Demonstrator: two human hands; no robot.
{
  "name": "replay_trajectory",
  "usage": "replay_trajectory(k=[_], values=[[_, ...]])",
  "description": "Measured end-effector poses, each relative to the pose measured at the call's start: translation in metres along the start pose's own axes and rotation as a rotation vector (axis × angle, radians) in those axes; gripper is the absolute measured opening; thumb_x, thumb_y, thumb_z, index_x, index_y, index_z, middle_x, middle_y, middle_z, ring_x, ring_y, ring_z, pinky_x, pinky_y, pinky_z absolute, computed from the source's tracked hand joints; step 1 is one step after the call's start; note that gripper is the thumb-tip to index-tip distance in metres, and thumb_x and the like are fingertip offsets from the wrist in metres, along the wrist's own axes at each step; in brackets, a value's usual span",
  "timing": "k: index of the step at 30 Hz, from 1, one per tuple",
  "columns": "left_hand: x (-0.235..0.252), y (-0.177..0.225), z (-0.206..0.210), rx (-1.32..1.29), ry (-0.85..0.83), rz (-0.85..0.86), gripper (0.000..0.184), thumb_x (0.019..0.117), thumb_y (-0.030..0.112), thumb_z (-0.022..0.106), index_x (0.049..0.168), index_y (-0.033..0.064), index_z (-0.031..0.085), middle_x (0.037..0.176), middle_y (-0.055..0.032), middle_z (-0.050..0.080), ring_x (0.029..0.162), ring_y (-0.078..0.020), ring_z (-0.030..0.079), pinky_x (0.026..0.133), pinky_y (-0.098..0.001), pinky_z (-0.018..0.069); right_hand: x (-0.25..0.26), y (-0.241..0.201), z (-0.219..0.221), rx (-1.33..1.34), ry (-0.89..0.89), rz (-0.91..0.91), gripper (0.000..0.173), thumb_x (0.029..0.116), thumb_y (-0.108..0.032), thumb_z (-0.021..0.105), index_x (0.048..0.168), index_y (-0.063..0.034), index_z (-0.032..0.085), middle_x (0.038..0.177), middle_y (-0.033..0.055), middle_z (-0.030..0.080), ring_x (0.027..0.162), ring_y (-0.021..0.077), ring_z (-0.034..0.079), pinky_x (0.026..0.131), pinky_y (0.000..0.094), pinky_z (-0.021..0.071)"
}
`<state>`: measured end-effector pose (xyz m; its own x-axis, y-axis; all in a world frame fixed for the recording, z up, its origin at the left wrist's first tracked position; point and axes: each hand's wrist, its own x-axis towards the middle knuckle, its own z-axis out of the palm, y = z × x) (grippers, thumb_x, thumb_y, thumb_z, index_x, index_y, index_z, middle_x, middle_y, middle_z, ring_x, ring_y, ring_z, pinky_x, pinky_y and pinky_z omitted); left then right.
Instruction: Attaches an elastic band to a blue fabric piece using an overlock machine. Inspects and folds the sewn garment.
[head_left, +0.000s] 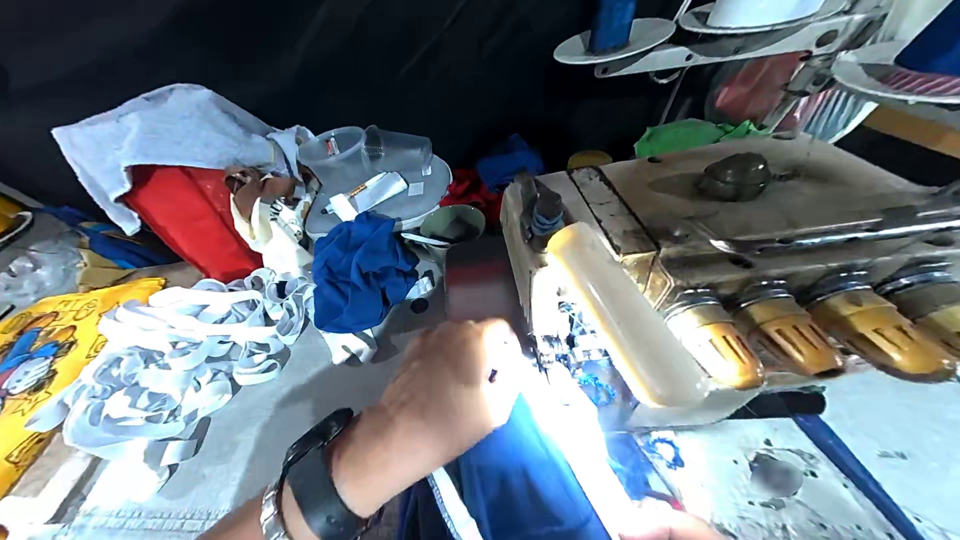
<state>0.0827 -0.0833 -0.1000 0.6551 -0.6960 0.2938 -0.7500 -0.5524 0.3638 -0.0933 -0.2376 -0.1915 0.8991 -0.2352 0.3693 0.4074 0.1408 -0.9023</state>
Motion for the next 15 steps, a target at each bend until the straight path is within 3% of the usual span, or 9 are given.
replay_trajectory(k=[4, 9, 15], values=[[0.022, -0.004, 0.003, -0.032, 0.071, -0.044, 0.008, 0.0828, 0.02, 0.071, 0.088, 0.0152, 0.073, 0.073, 0.0014, 0.066, 0.07, -0.0123, 0.067, 0.059, -0.0361, 0.0537, 0.019, 0.007, 0.012, 0.02, 0.068, -0.056, 0.024, 0.1049, -0.01, 0.054, 0.118, -0.0198, 0.072, 0.11, -0.0161, 0.072, 0.1, -0.007, 0.065, 0.089, 0.0145, 0.0541], [0.024, 0.001, 0.002, -0.054, 0.126, -0.016, 0.017, 0.085, 0.018, 0.07, 0.098, 0.008, 0.073, 0.079, -0.0026, 0.068, 0.076, -0.0118, 0.066, 0.067, -0.0312, 0.0525, 0.02, 0.018, 0.021, -0.035, 0.135, -0.109, 0.017, 0.1035, -0.008, 0.057, 0.111, -0.0118, 0.071, 0.102, -0.0101, 0.07, 0.098, -0.0066, 0.063, 0.089, 0.0143, 0.053], [0.024, -0.006, 0.01, 0.0, 0.191, 0.035, 0.017, 0.0873, 0.023, 0.069, 0.096, 0.0078, 0.072, 0.078, -0.0041, 0.067, 0.074, -0.0155, 0.067, 0.065, -0.035, 0.0525, 0.02, 0.014, 0.027, -0.173, 0.186, -0.121, 0.012, 0.1017, -0.006, 0.059, 0.108, -0.0065, 0.069, 0.099, -0.006, 0.071, 0.093, -0.0075, 0.064, 0.086, 0.0123, 0.0535]])
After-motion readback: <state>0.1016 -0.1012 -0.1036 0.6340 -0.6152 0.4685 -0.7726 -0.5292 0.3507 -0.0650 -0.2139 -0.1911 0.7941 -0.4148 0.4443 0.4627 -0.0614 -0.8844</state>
